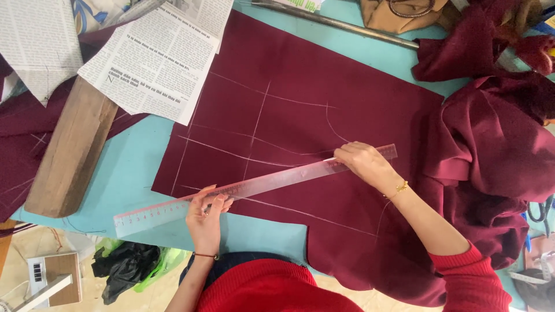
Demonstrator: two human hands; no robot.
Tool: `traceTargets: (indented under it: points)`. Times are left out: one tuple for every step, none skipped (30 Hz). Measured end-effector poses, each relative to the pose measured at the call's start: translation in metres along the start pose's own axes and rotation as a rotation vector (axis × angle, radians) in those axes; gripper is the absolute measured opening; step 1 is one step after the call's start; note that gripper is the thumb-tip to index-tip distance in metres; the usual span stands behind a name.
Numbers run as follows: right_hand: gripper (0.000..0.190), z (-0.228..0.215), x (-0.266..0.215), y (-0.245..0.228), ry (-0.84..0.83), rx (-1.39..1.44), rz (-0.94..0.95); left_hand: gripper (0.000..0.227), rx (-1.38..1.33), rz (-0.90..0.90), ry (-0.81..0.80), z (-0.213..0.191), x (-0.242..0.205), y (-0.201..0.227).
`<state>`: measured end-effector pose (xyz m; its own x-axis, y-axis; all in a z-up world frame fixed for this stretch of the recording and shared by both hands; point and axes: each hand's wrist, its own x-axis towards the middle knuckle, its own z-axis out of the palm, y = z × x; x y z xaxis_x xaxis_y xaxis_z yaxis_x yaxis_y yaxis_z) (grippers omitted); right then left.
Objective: The person marks a maroon fabric using a ruler and chalk, then cuts the fabric along the marked lines with scissors. The person also handles a newspaper and a wooden block during the process.
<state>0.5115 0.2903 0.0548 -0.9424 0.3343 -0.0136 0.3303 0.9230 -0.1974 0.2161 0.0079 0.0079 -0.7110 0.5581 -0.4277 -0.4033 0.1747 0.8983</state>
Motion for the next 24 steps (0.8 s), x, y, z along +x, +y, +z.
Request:
traceTargets:
  points:
    - [0.015, 0.011, -0.003, 0.004, -0.01, 0.016, 0.035, 0.024, 0.001, 0.002, -0.013, 0.0, 0.002, 0.0]
    - [0.019, 0.022, -0.006, 0.007, -0.019, 0.032, 0.071, 0.024, 0.001, 0.003, -0.026, -0.001, 0.005, -0.001]
    - [0.019, 0.022, -0.004, 0.004, -0.02, 0.032, 0.07, 0.024, 0.001, 0.003, -0.026, 0.0, 0.007, -0.002]
    - [0.018, 0.022, -0.001, 0.002, -0.017, 0.068, 0.073, 0.023, -0.001, -0.004, -0.029, 0.0, 0.009, -0.002]
    - [0.017, 0.023, 0.001, -0.001, -0.014, 0.104, 0.076, 0.023, -0.003, -0.011, -0.032, 0.0, 0.011, -0.003]
    - [0.017, 0.023, 0.005, -0.005, -0.014, 0.104, 0.076, 0.023, -0.003, -0.011, -0.031, -0.001, 0.014, -0.007]
    - [0.016, 0.024, 0.007, -0.009, -0.002, 0.124, 0.074, 0.023, 0.005, -0.003, -0.039, -0.003, 0.018, -0.012]
    - [0.015, 0.024, 0.01, -0.012, 0.009, 0.144, 0.073, 0.024, 0.014, 0.005, -0.047, -0.004, 0.022, -0.017]
    - [0.015, 0.028, 0.012, -0.014, 0.01, 0.145, 0.072, 0.024, 0.014, 0.005, -0.046, -0.002, 0.022, -0.01]
    - [0.014, 0.031, 0.013, -0.016, 0.023, 0.145, 0.062, 0.023, 0.015, 0.004, -0.048, 0.0, 0.022, -0.003]
    - [0.013, 0.034, 0.015, -0.019, 0.037, 0.145, 0.053, 0.023, 0.015, 0.003, -0.049, 0.002, 0.022, 0.004]
    - [0.013, 0.037, 0.017, -0.021, 0.037, 0.146, 0.052, 0.023, 0.016, 0.003, -0.048, 0.003, 0.023, 0.006]
    - [0.014, 0.04, 0.019, -0.023, 0.042, 0.175, 0.059, 0.023, 0.024, -0.013, -0.047, 0.003, 0.025, 0.009]
    - [0.014, 0.043, 0.021, -0.025, 0.047, 0.205, 0.066, 0.023, 0.033, -0.029, -0.046, 0.004, 0.026, 0.011]
    - [0.014, 0.041, 0.025, -0.031, 0.047, 0.205, 0.068, 0.023, 0.033, -0.03, -0.047, 0.005, 0.028, 0.012]
    - [0.014, 0.039, 0.028, -0.036, 0.058, 0.223, 0.08, 0.023, 0.045, -0.031, -0.051, 0.006, 0.03, 0.012]
    - [0.015, 0.037, 0.033, -0.042, 0.07, 0.241, 0.092, 0.023, 0.056, -0.031, -0.053, 0.006, 0.032, 0.013]
    - [0.015, 0.038, 0.034, -0.044, 0.07, 0.241, 0.092, 0.023, 0.056, -0.031, -0.054, 0.006, 0.034, 0.011]
    - [0.014, 0.038, 0.036, -0.047, 0.073, 0.239, 0.093, 0.022, 0.071, -0.029, -0.053, 0.005, 0.036, 0.01]
    - [0.014, 0.039, 0.037, -0.049, 0.075, 0.237, 0.094, 0.021, 0.085, -0.028, -0.053, 0.005, 0.038, 0.008]
    - [0.014, 0.044, 0.038, -0.049, 0.074, 0.238, 0.093, 0.021, 0.085, -0.028, -0.051, 0.005, 0.038, 0.007]
    - [0.014, 0.049, 0.039, -0.05, 0.079, 0.224, 0.094, 0.021, 0.091, -0.025, -0.055, 0.005, 0.039, 0.007]
    - [0.013, 0.053, 0.04, -0.05, 0.085, 0.21, 0.095, 0.021, 0.097, -0.021, -0.061, 0.005, 0.04, 0.007]
    - [0.013, 0.054, 0.043, -0.052, 0.086, 0.21, 0.094, 0.021, 0.097, -0.021, -0.06, 0.005, 0.041, 0.009]
